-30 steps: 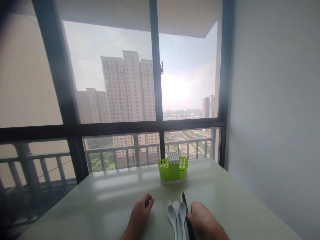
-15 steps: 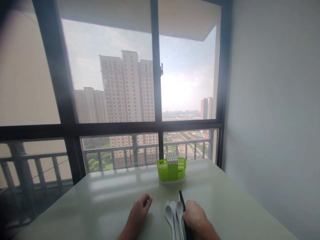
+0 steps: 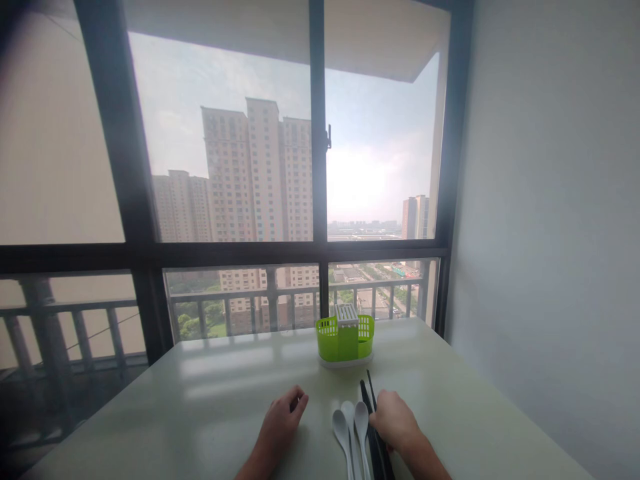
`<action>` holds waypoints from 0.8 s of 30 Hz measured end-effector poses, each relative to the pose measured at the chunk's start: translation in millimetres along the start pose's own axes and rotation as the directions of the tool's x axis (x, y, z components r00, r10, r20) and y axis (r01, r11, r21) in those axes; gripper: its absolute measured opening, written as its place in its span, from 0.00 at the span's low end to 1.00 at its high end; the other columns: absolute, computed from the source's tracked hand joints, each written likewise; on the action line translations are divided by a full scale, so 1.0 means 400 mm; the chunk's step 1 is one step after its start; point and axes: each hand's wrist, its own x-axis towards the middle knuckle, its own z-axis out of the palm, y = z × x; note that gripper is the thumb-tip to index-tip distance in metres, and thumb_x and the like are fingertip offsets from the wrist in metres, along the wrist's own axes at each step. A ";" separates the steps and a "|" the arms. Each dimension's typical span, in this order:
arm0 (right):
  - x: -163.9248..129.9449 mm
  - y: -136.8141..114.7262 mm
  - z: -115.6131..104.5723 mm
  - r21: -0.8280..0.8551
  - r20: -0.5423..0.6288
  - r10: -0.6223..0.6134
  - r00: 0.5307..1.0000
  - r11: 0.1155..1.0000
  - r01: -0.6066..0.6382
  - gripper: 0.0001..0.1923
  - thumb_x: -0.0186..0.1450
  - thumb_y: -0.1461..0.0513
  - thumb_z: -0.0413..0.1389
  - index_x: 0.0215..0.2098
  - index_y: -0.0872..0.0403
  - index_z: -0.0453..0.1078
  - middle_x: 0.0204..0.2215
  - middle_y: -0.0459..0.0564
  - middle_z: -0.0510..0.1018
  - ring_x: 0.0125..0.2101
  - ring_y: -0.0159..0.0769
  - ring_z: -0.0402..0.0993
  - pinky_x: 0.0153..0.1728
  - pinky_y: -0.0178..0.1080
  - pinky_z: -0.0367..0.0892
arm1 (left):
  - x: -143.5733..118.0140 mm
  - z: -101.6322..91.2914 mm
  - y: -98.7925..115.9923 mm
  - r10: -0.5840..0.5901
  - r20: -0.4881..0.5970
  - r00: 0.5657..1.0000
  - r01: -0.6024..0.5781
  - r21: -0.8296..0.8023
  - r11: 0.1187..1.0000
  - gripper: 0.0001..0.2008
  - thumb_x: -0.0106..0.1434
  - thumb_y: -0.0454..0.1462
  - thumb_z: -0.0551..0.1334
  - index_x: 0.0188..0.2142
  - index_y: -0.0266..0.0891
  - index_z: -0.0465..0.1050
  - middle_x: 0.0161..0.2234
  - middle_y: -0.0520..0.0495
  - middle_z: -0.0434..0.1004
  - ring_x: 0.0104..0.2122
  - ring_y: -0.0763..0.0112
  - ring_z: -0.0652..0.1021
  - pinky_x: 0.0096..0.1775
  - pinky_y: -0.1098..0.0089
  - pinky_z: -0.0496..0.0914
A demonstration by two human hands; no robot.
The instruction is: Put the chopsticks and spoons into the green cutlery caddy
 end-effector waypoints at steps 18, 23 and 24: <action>-0.002 -0.324 0.012 0.264 -0.320 -0.552 0.770 0.728 0.632 0.05 0.63 0.66 0.55 0.30 0.55 0.72 0.24 0.44 0.77 0.24 0.28 0.68 0.27 0.29 0.58 | -0.022 -0.063 0.063 0.201 0.026 0.979 -0.190 -0.224 0.956 0.17 0.71 0.46 0.54 0.50 0.46 0.78 0.39 0.48 0.81 0.32 0.68 0.77 0.37 0.72 0.71; 0.025 -0.308 0.063 0.314 -0.247 -0.576 0.779 0.713 0.627 0.06 0.60 0.69 0.54 0.30 0.57 0.74 0.24 0.44 0.78 0.25 0.28 0.69 0.27 0.29 0.58 | -0.016 -0.037 0.049 0.187 0.153 0.970 -0.164 -0.150 0.975 0.12 0.66 0.35 0.56 0.38 0.43 0.79 0.36 0.47 0.82 0.34 0.67 0.78 0.39 0.71 0.69; 0.026 -0.303 0.068 0.336 -0.240 -0.571 0.785 0.710 0.619 0.06 0.60 0.68 0.54 0.30 0.57 0.74 0.24 0.44 0.78 0.25 0.29 0.69 0.26 0.28 0.58 | -0.016 -0.033 0.047 0.176 0.173 0.969 -0.153 -0.135 0.979 0.11 0.65 0.34 0.56 0.36 0.42 0.79 0.36 0.48 0.82 0.35 0.67 0.78 0.40 0.71 0.69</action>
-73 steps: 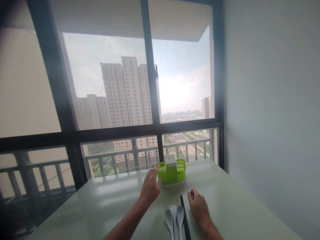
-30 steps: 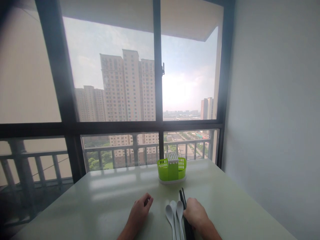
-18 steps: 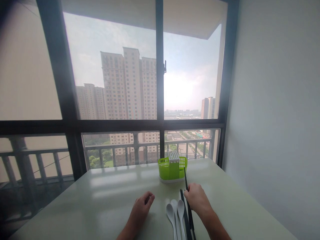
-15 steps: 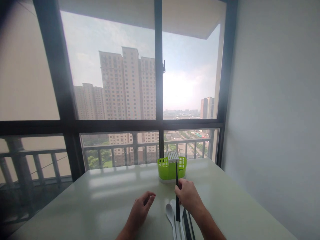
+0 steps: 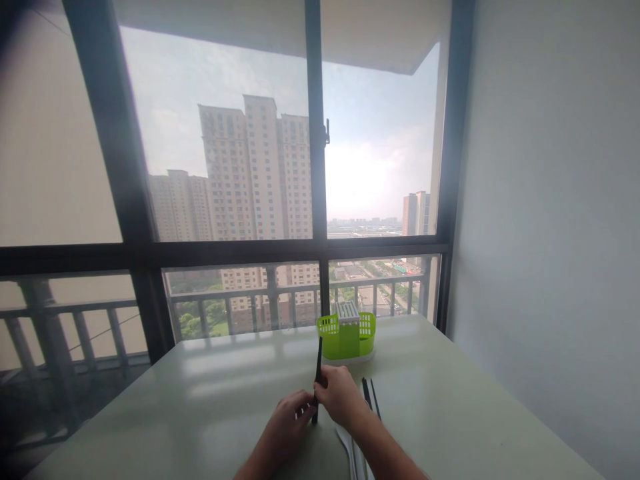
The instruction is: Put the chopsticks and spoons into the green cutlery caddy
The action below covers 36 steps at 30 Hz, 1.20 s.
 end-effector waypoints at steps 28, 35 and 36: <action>0.494 -0.047 -0.370 0.057 -0.334 0.092 0.938 0.995 -0.078 0.13 0.68 0.55 0.57 0.40 0.57 0.76 0.33 0.51 0.83 0.33 0.35 0.81 0.31 0.31 0.74 | 0.009 0.049 -0.055 -0.139 -0.180 0.974 0.128 -0.071 0.989 0.12 0.68 0.39 0.54 0.49 0.43 0.71 0.40 0.48 0.77 0.37 0.68 0.76 0.45 0.70 0.68; 0.511 0.029 -0.252 -0.076 -0.144 0.246 0.959 0.963 -0.259 0.08 0.65 0.61 0.61 0.34 0.57 0.80 0.33 0.52 0.84 0.31 0.35 0.79 0.33 0.33 0.71 | 0.002 0.055 -0.045 -0.167 -0.167 0.972 0.160 -0.054 0.986 0.12 0.68 0.37 0.54 0.49 0.45 0.69 0.39 0.49 0.77 0.37 0.69 0.76 0.44 0.71 0.66; 0.513 0.038 -0.241 -0.094 -0.125 0.274 0.953 0.953 -0.287 0.08 0.65 0.61 0.61 0.34 0.58 0.80 0.33 0.53 0.84 0.31 0.36 0.79 0.33 0.34 0.71 | 0.001 0.055 -0.044 -0.168 -0.165 0.972 0.162 -0.049 0.986 0.12 0.68 0.36 0.54 0.49 0.45 0.69 0.40 0.49 0.77 0.37 0.69 0.76 0.45 0.71 0.66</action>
